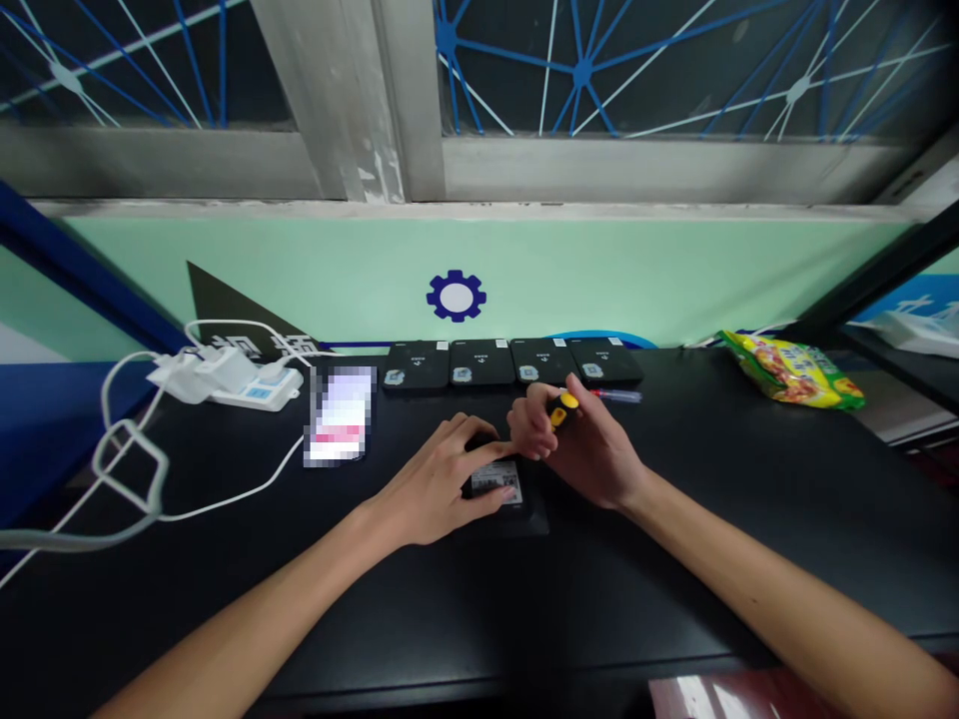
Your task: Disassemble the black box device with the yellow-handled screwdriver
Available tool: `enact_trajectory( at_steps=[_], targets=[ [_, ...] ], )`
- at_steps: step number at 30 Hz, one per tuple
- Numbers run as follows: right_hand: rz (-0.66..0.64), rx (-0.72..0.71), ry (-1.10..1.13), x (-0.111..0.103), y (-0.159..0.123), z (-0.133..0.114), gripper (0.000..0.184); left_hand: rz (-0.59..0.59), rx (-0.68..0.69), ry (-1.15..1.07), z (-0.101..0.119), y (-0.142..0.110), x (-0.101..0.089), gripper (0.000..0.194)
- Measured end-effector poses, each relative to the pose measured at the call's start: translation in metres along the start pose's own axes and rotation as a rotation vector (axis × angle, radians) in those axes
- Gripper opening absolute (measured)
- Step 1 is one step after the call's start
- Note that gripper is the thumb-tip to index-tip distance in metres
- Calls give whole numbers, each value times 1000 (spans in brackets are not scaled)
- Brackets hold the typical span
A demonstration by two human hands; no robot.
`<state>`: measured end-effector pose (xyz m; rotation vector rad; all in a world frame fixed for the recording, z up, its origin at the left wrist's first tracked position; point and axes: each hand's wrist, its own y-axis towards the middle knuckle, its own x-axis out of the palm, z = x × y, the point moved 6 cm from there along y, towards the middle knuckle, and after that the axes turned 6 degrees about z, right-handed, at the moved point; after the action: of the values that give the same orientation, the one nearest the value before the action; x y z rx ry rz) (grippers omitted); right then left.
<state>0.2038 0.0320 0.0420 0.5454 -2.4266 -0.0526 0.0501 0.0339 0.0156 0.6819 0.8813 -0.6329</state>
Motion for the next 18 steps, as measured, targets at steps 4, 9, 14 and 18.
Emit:
enact_trajectory(
  at_steps=[4, 9, 14, 18],
  targets=[
    [2, 25, -42, -1, 0, 1, 67, 5, -7, 3, -1, 0, 0, 47],
    [9, 21, 11, 1, -3, -1, 41, 16, 3, 6, 0, 0, 0, 44],
    [23, 16, 0, 1, -2, -2, 32, 18, 11, -2, 0, 0, -1, 46],
    [39, 18, -57, -2, 0, -1, 57, 29, 8, -11, 0, 0, -1, 46]
  ],
)
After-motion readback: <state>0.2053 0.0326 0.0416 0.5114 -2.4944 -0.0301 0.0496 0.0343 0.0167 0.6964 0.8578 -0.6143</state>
